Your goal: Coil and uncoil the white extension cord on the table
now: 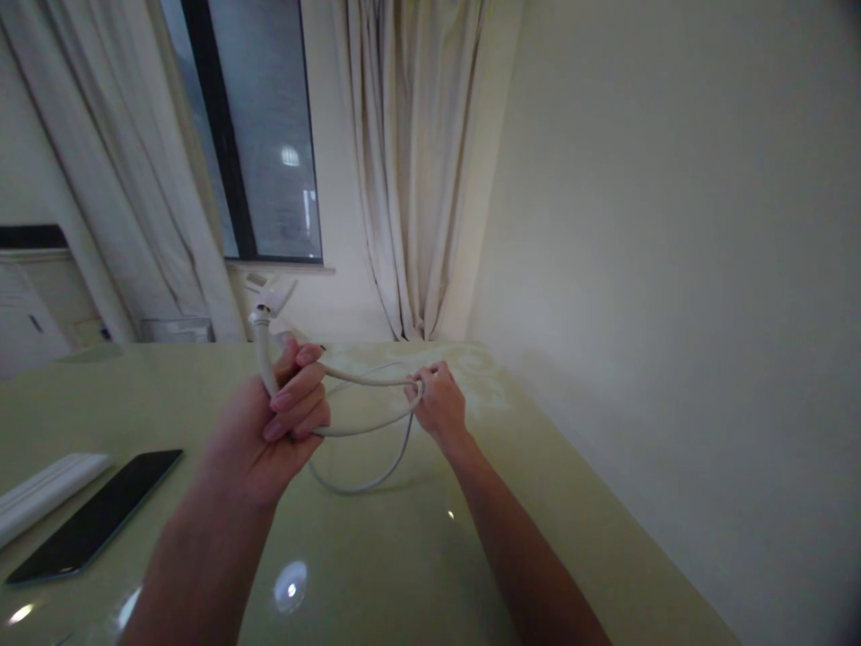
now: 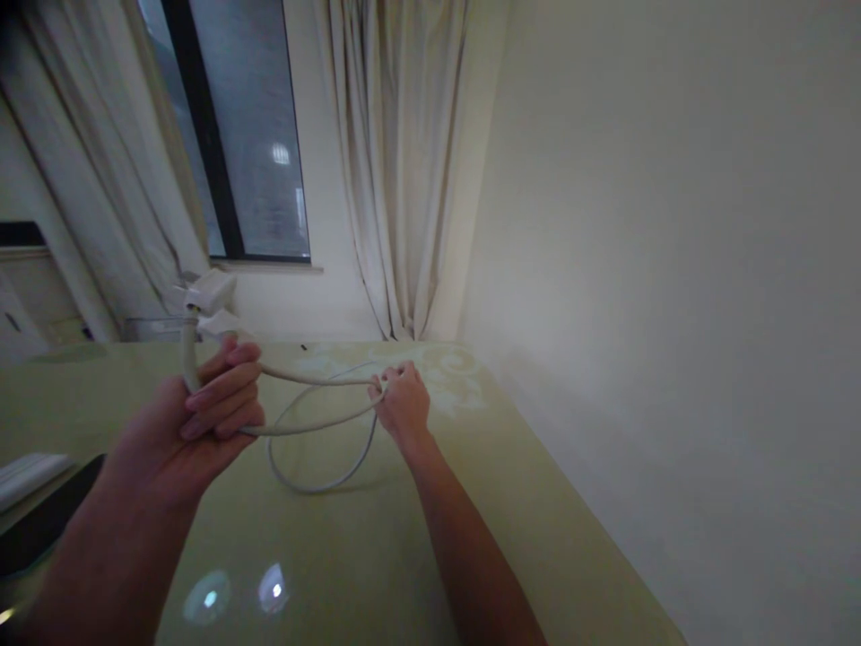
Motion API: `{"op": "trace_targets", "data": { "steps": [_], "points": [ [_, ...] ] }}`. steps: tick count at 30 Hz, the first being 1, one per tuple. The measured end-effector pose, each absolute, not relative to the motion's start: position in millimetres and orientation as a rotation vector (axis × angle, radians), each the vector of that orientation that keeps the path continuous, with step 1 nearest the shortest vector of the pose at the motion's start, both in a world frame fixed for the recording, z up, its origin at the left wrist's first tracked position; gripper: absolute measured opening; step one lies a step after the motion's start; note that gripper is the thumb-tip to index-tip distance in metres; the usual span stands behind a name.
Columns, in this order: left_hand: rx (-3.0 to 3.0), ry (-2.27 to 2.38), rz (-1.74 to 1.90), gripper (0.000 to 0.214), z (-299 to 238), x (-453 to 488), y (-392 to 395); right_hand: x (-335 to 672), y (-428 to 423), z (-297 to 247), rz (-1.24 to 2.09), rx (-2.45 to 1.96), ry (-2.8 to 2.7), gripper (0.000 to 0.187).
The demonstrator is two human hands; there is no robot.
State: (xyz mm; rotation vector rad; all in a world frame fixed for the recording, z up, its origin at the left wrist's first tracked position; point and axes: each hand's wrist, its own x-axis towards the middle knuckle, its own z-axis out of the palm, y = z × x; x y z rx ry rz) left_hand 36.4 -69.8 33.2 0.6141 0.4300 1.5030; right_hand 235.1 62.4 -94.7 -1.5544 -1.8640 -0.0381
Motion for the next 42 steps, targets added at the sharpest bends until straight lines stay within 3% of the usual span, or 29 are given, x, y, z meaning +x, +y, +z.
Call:
{"op": "trace_targets", "data": {
  "steps": [8,16,24,32,34,38,42],
  "points": [
    [0.706,0.473,1.646,0.043,45,2,-92,235,60,-81,0.342,-1.51,-1.985,0.017],
    [0.681,0.502,1.594,0.043,43,25,-83,241,63,-80,0.871,-1.193,-1.542,0.052],
    [0.817,0.549,1.502,0.045,20,41,-57,244,87,-103,0.606,-1.023,-1.101,0.055],
    [0.905,0.707,1.612,0.042,8,35,-38,249,87,-122,0.496,-1.405,-1.887,0.032],
    [0.946,0.745,1.649,0.042,9,34,-38,249,81,-121,0.491,-1.516,-2.119,0.037],
    [1.05,0.859,1.759,0.038,8,34,-37,255,64,-105,0.485,-1.642,-2.288,0.066],
    [1.175,1.023,1.774,0.039,-1,40,-31,256,38,-67,0.407,-1.582,-2.279,0.051]
  ]
}}
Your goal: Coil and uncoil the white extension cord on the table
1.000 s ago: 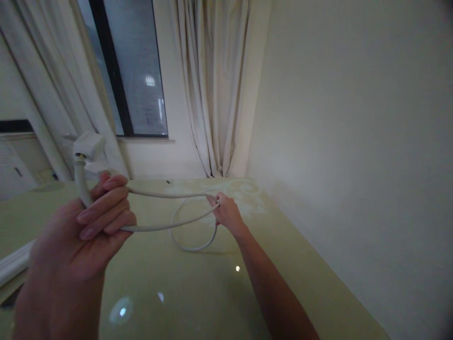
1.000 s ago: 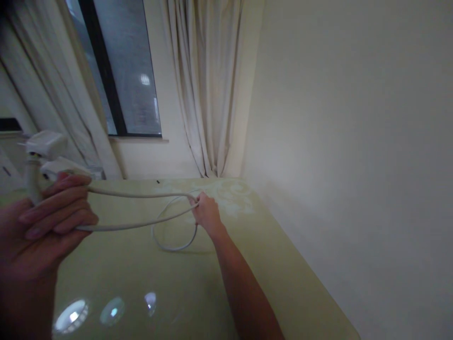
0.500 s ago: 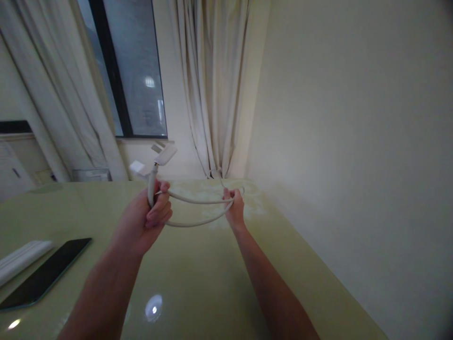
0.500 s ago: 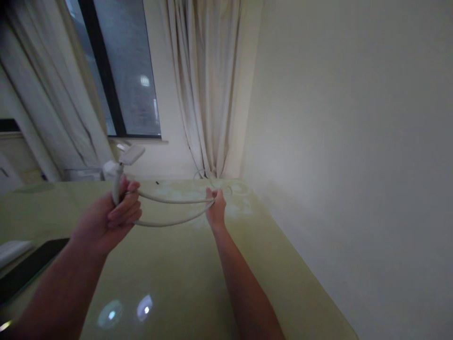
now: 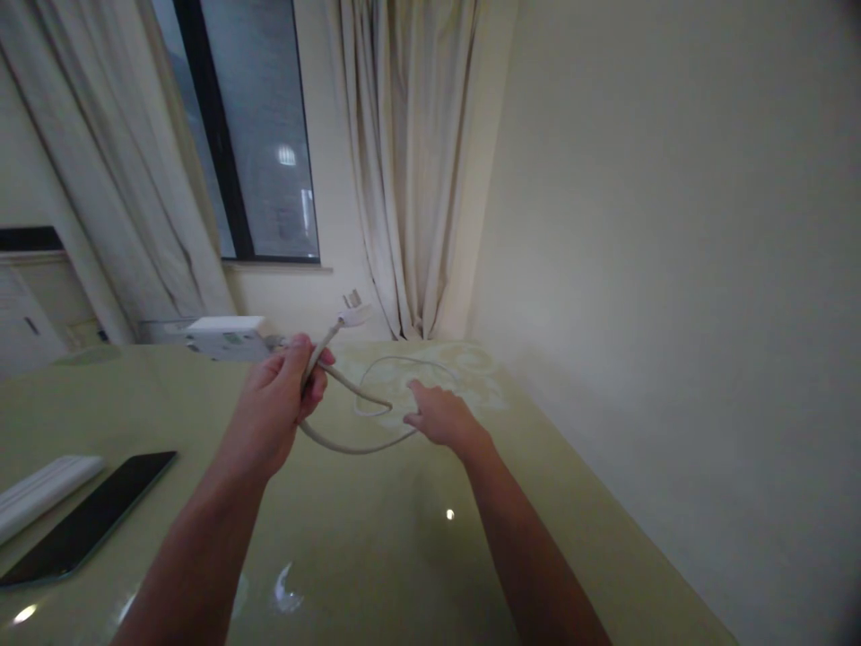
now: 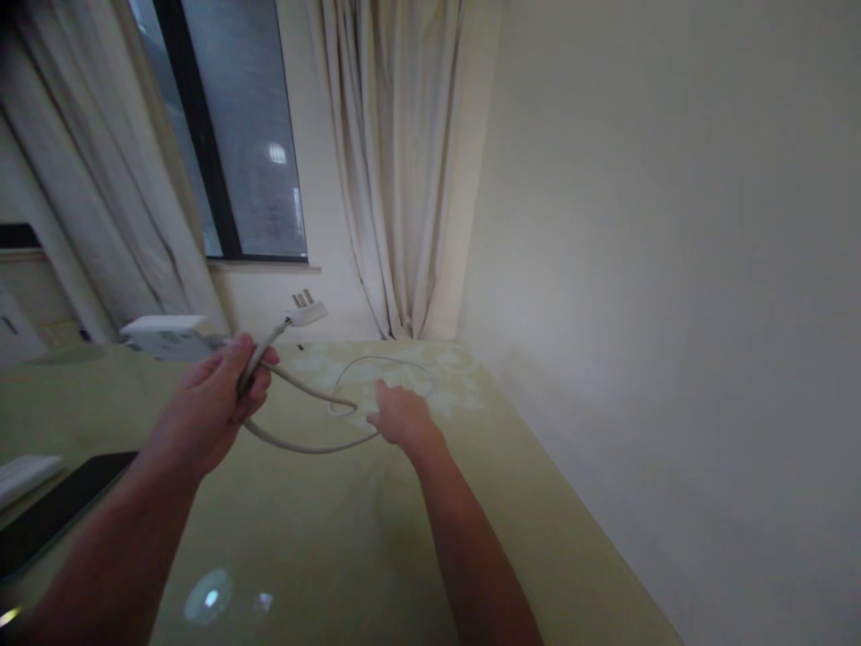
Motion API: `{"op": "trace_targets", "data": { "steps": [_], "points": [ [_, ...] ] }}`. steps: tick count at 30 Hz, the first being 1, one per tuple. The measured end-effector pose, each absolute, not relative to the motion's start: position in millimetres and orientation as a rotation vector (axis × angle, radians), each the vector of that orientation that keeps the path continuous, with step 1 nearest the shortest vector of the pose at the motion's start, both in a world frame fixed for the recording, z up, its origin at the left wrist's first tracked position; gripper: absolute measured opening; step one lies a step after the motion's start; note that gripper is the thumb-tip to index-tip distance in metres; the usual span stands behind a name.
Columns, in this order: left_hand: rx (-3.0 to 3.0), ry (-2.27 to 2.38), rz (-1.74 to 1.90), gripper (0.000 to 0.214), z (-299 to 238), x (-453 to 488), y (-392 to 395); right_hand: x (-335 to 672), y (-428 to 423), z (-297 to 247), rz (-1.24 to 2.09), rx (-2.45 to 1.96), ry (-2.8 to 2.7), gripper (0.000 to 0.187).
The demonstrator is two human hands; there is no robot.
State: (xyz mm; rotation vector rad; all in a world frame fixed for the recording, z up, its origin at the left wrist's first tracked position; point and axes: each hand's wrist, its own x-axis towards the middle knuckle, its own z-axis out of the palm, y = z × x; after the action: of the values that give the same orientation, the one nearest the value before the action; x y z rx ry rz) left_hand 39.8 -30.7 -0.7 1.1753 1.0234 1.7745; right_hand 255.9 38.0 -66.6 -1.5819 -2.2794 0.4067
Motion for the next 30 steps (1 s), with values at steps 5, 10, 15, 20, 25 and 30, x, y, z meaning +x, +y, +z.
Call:
{"op": "trace_targets", "data": {
  "steps": [5,10,15,20,25,30],
  "points": [
    [1.282,1.072,1.69,0.04,-8,60,-31,237,-8,-21,0.786,-0.797,-2.193,0.047],
    [1.397,1.106,1.678,0.043,-11,70,-34,219,-26,-18,0.713,-0.801,-2.096,0.05],
    [1.391,1.021,1.653,0.051,-18,75,-28,208,-16,-28,0.757,-0.811,-1.86,0.056],
    [1.407,1.0,1.636,0.048,-18,80,-29,209,-9,-30,0.732,-0.851,-1.76,0.056],
    [1.517,1.036,1.587,0.051,-17,80,-34,214,-5,-26,0.774,-0.776,-1.682,0.053],
    [1.762,1.145,1.642,0.046,-19,82,-36,218,1,-27,0.875,-0.709,-1.609,0.05]
  ]
}}
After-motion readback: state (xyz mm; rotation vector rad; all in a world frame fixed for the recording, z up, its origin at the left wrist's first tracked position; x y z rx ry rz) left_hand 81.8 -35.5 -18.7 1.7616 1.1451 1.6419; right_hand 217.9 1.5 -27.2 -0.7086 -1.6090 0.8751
